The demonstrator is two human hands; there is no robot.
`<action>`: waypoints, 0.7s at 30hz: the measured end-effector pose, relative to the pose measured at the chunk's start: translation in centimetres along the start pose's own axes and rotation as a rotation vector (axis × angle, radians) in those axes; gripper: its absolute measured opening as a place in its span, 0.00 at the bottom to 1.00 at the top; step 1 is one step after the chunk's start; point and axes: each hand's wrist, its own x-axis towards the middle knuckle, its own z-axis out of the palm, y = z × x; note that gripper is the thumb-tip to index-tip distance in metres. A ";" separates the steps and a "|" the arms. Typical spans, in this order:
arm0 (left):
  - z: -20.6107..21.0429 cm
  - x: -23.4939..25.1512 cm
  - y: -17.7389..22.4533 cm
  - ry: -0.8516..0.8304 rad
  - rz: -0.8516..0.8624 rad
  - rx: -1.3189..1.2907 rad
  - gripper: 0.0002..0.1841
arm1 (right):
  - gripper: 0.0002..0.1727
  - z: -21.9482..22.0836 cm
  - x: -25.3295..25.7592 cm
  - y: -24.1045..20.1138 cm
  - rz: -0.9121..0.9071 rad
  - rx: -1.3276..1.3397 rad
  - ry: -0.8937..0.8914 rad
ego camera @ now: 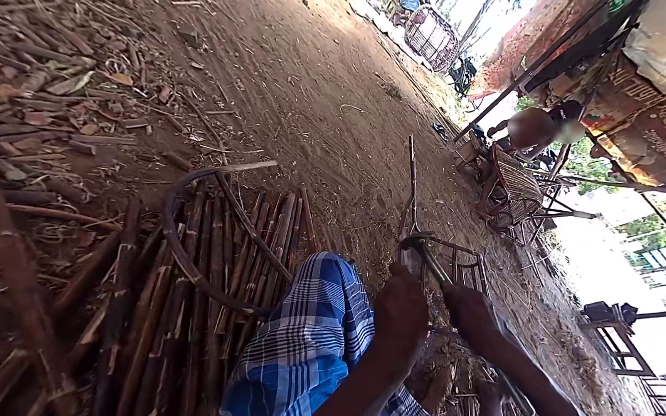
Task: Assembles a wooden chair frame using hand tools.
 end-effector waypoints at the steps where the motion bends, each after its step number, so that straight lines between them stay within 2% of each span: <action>1: -0.1 0.2 -0.1 -0.003 -0.005 0.004 0.18 | 0.35 -0.4 0.9 0.9 0.094 0.004 -0.056; 3: -0.7 0.8 -0.2 0.001 -0.022 0.033 0.17 | 0.32 -2.7 0.7 -0.2 0.087 0.121 0.006; 6: 0.2 0.6 -0.7 0.046 0.004 0.033 0.16 | 0.27 -4.2 -2.0 -4.4 -0.205 0.238 0.279; 8: 0.4 0.5 -0.6 0.054 0.033 0.028 0.16 | 0.29 -2.9 -1.6 -4.3 -0.346 0.129 0.359; 9: 0.5 0.5 -0.5 0.045 0.040 0.032 0.16 | 0.28 -2.0 -0.9 -3.2 -0.313 0.003 0.314; 10: 0.5 0.5 -0.5 0.013 0.037 0.033 0.17 | 0.27 -1.5 -0.2 -2.0 -0.199 -0.116 0.180; 11: 0.6 0.7 -0.5 -0.042 0.020 0.025 0.18 | 0.29 -1.8 0.7 -1.3 -0.018 -0.130 -0.016; 12: 1.1 0.9 -0.7 -0.062 0.015 0.030 0.20 | 0.30 -2.1 1.4 -0.9 0.077 -0.115 -0.098; 13: 1.5 1.3 -0.8 -0.062 0.018 0.046 0.22 | 0.30 -2.8 1.5 -1.4 0.077 -0.110 -0.091; 14: 1.6 1.7 -0.8 -0.061 0.011 0.058 0.22 | 0.29 -3.4 1.1 -2.5 0.001 -0.093 -0.005; 16: 2.5 1.2 -1.1 -0.046 0.016 0.081 0.20 | 0.26 -3.3 -1.5 -4.4 -0.243 0.001 0.240; 18: 2.9 1.2 -0.9 -0.024 0.019 0.088 0.18 | 0.26 -2.3 -2.3 -4.6 -0.432 0.035 0.402; 20: 2.3 1.4 -0.7 -0.048 -0.009 0.094 0.18 | 0.26 -0.4 -0.9 -2.2 -0.443 -0.059 0.396; 21: 2.2 1.4 -0.7 -0.065 -0.027 0.086 0.19 | 0.26 0.4 -0.1 -0.7 -0.352 -0.124 0.290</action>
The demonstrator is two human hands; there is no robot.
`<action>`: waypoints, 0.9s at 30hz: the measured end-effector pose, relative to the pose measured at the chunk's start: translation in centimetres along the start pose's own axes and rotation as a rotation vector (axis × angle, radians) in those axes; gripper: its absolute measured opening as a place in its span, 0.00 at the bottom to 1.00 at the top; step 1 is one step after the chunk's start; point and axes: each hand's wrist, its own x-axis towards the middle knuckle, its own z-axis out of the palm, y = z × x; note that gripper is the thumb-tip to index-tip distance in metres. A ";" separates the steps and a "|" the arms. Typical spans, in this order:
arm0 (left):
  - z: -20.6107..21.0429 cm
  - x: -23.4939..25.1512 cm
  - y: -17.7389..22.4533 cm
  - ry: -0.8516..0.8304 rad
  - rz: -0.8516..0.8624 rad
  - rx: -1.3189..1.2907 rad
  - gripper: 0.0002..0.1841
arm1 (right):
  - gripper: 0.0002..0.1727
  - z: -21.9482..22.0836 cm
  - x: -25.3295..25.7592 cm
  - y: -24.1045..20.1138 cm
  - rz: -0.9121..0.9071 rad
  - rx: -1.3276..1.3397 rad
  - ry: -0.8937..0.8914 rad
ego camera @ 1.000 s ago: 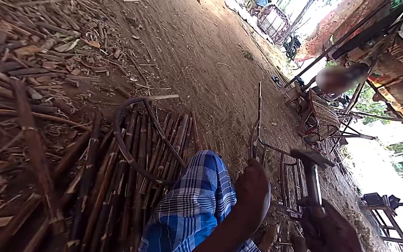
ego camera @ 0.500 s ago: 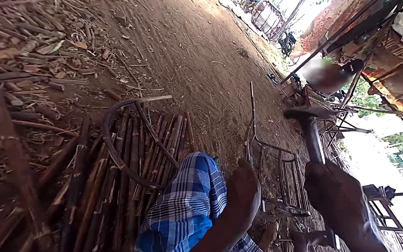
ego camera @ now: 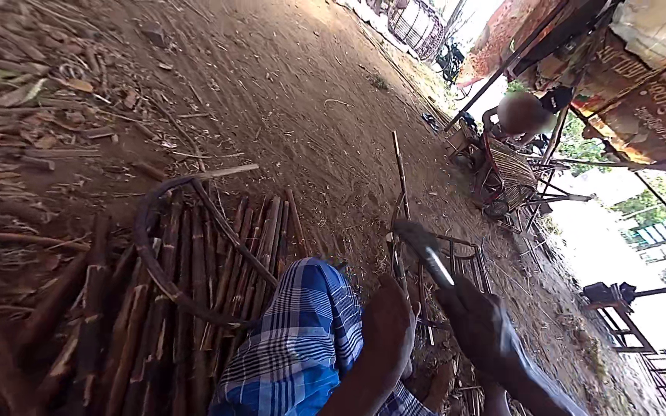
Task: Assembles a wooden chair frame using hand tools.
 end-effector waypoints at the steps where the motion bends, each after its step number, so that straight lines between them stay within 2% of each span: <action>1: 0.0 0.1 0.0 -0.018 -0.012 -0.004 0.21 | 0.27 0.7 0.1 1.3 0.131 -0.026 -0.175; 2: 0.3 0.2 0.0 -0.034 -0.017 -0.003 0.24 | 0.29 0.8 0.5 2.0 0.291 -0.004 -0.332; 3: 0.6 0.3 0.0 -0.031 -0.014 0.003 0.25 | 0.30 0.5 0.8 2.1 0.394 0.044 -0.376; 4: 0.8 0.5 -0.1 -0.015 -0.007 0.004 0.25 | 0.30 -0.1 1.0 1.5 0.417 0.096 -0.333; 5: 0.9 0.7 -0.3 0.003 -0.002 -0.003 0.23 | 0.29 -0.8 0.8 0.5 0.365 0.153 -0.219; 7: 1.6 0.3 -0.8 0.033 0.018 0.023 0.22 | 0.27 -1.5 -0.5 -1.6 0.152 0.228 0.046; 8: 1.7 0.2 -0.7 0.045 0.029 0.036 0.23 | 0.28 -1.2 -0.8 -1.5 0.035 0.232 0.130; 9: 1.7 0.2 -0.6 0.055 0.041 0.055 0.25 | 0.29 -0.2 -1.0 -0.5 -0.022 0.204 0.137; 10: 1.8 0.2 -0.7 0.055 0.051 0.071 0.27 | 0.28 1.1 -1.4 1.0 0.024 0.132 0.066; 12: 1.9 0.3 -0.7 -0.025 0.039 0.056 0.32 | 0.29 2.3 -1.0 3.8 0.386 0.038 -0.340; 13: 2.3 0.5 -0.9 -0.047 0.032 0.050 0.33 | 0.31 2.6 -0.7 4.7 0.536 0.054 -0.418; 14: 2.7 1.0 -1.1 -0.049 0.032 0.058 0.35 | 0.32 2.4 -0.5 4.7 0.588 0.083 -0.373; 15: 2.9 1.6 -1.1 -0.037 0.026 0.049 0.34 | 0.32 1.5 -0.2 3.8 0.547 0.121 -0.252; 18: 5.2 1.2 -2.2 0.033 0.025 0.058 0.20 | 0.27 -0.2 -2.7 0.2 0.222 0.266 0.115; 20: 5.7 1.6 -2.0 0.083 0.047 0.086 0.18 | 0.30 1.8 -3.0 0.7 0.091 0.271 0.170; 21: 5.7 1.6 -1.9 0.075 0.046 0.090 0.18 | 0.29 3.4 -3.2 1.8 0.131 0.214 0.089; 23: 5.1 1.1 -1.5 -0.017 0.008 0.063 0.21 | 0.29 5.4 -3.1 4.3 0.425 0.129 -0.260; 24: 4.8 1.1 -1.5 -0.055 -0.002 0.047 0.22 | 0.30 5.9 -2.9 4.9 0.562 0.152 -0.336; 26: 4.4 2.0 -1.6 -0.071 -0.007 0.030 0.22 | 0.31 5.3 -2.3 5.2 0.700 0.218 -0.268; 27: 4.5 2.1 -2.0 -0.072 -0.006 0.010 0.20 | 0.31 5.0 -2.8 5.2 0.706 0.270 -0.189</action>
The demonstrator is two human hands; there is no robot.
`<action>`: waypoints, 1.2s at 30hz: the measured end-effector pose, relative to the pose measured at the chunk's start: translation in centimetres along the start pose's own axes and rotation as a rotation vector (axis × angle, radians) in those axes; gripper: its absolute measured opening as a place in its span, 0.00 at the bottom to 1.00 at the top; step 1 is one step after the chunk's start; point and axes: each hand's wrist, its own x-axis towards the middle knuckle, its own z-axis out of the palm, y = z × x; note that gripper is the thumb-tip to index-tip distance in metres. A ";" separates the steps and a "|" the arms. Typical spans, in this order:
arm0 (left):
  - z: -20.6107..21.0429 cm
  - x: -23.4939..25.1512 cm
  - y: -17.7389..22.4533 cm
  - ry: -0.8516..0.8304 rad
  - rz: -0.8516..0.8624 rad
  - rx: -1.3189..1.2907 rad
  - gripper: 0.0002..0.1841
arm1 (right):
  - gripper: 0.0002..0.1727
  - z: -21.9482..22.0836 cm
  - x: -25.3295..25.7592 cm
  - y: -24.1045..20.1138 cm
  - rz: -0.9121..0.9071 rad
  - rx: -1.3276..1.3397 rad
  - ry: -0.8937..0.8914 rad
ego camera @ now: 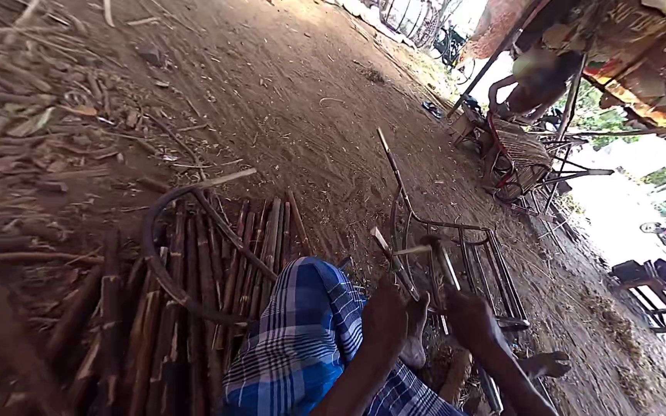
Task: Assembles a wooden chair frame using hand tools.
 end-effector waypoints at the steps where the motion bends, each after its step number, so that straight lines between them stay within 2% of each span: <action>1: 0.0 -0.4 -0.6 -0.005 0.016 -0.032 0.18 | 0.30 -0.1 -0.8 0.6 -0.033 0.098 0.048; 4: -1.6 -1.1 -2.1 0.015 0.177 -0.331 0.18 | 0.28 -0.9 -0.8 1.2 -0.094 0.367 0.066; 6: -2.4 -1.6 -4.0 0.240 0.283 -0.524 0.18 | 0.25 -0.2 -0.1 0.9 -0.069 0.423 0.056; 8: -4.0 -1.2 -5.2 0.511 0.313 -0.544 0.20 | 0.27 1.5 1.5 0.2 -0.022 0.444 0.066; 10: -4.9 0.8 -6.0 0.602 0.288 -0.574 0.25 | 0.27 3.6 3.4 -1.2 -0.023 0.490 0.105; 13: -4.7 4.4 -5.5 0.536 0.295 -0.684 0.27 | 0.22 6.3 7.0 -3.4 -0.026 0.579 0.164; 16: -4.0 6.9 -3.5 0.464 0.320 -0.673 0.30 | 0.23 7.7 9.0 -3.3 -0.007 0.669 0.219; 19: -3.4 8.1 -1.6 0.490 0.342 -0.546 0.29 | 0.21 8.6 7.2 -1.8 0.056 0.977 0.270; 21: -2.9 7.4 -1.1 0.514 0.397 -0.461 0.28 | 0.19 10.7 4.8 -0.3 0.136 1.283 0.236; 23: -2.2 6.7 -1.5 0.506 0.435 -0.442 0.25 | 0.17 12.8 3.3 -0.9 0.272 1.604 0.227; 24: -2.1 6.6 -2.0 0.490 0.431 -0.459 0.24 | 0.17 13.6 3.0 -1.6 0.328 1.697 0.231; 26: -2.2 7.1 -3.2 0.440 0.406 -0.538 0.24 | 0.17 14.3 2.9 -2.7 0.380 1.716 0.293; 28: -2.5 7.1 -3.5 0.375 0.421 -0.568 0.25 | 0.14 13.7 3.4 -2.9 0.349 1.620 0.424; 30: -2.2 7.5 -3.1 0.368 0.459 -0.595 0.24 | 0.17 12.6 3.9 -2.7 0.192 1.542 0.459; 33: -1.7 7.9 -2.4 0.360 0.509 -0.631 0.21 | 0.21 11.3 4.3 -3.0 -0.132 1.569 0.302; 36: -1.3 7.6 -2.4 0.330 0.523 -0.710 0.20 | 0.17 10.3 5.0 -3.1 -0.138 1.760 0.104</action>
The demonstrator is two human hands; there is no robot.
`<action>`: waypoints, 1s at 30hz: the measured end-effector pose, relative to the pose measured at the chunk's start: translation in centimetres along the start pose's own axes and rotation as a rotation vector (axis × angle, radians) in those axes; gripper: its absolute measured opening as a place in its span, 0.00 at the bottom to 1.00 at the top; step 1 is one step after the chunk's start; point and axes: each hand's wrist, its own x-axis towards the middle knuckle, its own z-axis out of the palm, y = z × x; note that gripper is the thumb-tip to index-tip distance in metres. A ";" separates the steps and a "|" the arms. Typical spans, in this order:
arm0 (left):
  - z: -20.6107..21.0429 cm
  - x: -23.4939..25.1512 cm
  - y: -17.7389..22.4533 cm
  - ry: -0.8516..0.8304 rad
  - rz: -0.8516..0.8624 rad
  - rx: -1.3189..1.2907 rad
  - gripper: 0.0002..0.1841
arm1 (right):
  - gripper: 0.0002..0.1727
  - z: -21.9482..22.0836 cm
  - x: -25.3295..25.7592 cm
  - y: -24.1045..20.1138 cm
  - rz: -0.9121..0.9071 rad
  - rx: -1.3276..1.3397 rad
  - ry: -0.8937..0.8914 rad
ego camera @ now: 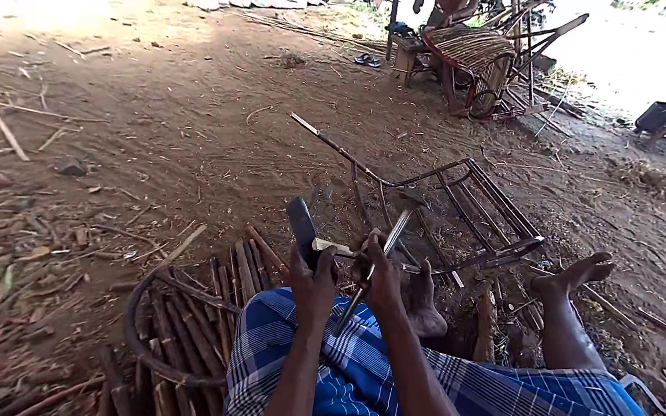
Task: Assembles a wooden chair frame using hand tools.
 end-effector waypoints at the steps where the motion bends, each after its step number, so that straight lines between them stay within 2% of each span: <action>1: 0.0 0.1 -0.1 0.018 0.016 -0.003 0.20 | 0.18 -0.2 0.1 0.2 0.054 0.075 0.000; 3: 0.2 0.3 -0.1 0.061 0.027 0.051 0.19 | 0.21 -1.7 -1.3 1.7 0.169 0.155 0.061; 5: 0.4 1.1 0.0 0.104 -0.001 0.077 0.20 | 0.23 -4.4 -4.9 3.5 0.270 0.140 0.167; 7: 0.0 2.5 0.1 0.096 -0.033 0.082 0.24 | 0.22 -8.4 -9.5 4.4 0.351 0.109 0.258; 9: -0.3 3.0 0.7 0.052 -0.005 0.100 0.19 | 0.17 -12.0 -12.4 3.1 0.400 -0.020 0.318; 11: -0.7 1.7 1.2 -0.004 -0.012 0.092 0.17 | 0.18 -15.0 -14.1 0.7 0.398 -0.299 0.391; 13: -0.9 0.6 1.4 0.027 -0.064 0.063 0.20 | 0.18 -17.6 -14.1 -2.4 0.370 -0.810 0.473; 14: -1.2 0.0 1.5 0.063 -0.084 0.082 0.21 | 0.23 -18.7 -13.9 -4.1 0.388 -1.018 0.494; 16: -2.0 -2.0 1.9 0.148 -0.083 0.172 0.20 | 0.27 -20.1 -14.2 -6.7 0.389 -1.194 0.483; 19: -3.6 -5.2 3.5 0.194 0.005 0.390 0.21 | 0.25 -19.3 -15.9 -9.1 0.321 -1.182 0.440; 22: -4.6 -7.9 5.9 0.124 0.073 0.687 0.19 | 0.24 -17.6 -17.8 -9.7 0.269 -0.896 0.359; 26: -4.3 -9.6 8.6 0.101 0.062 0.759 0.16 | 0.24 -14.3 -18.9 -10.0 0.309 -0.696 0.268; 30: -3.5 -9.4 10.1 0.054 -0.041 0.783 0.12 | 0.24 -11.2 -19.2 -10.2 0.324 -0.702 0.132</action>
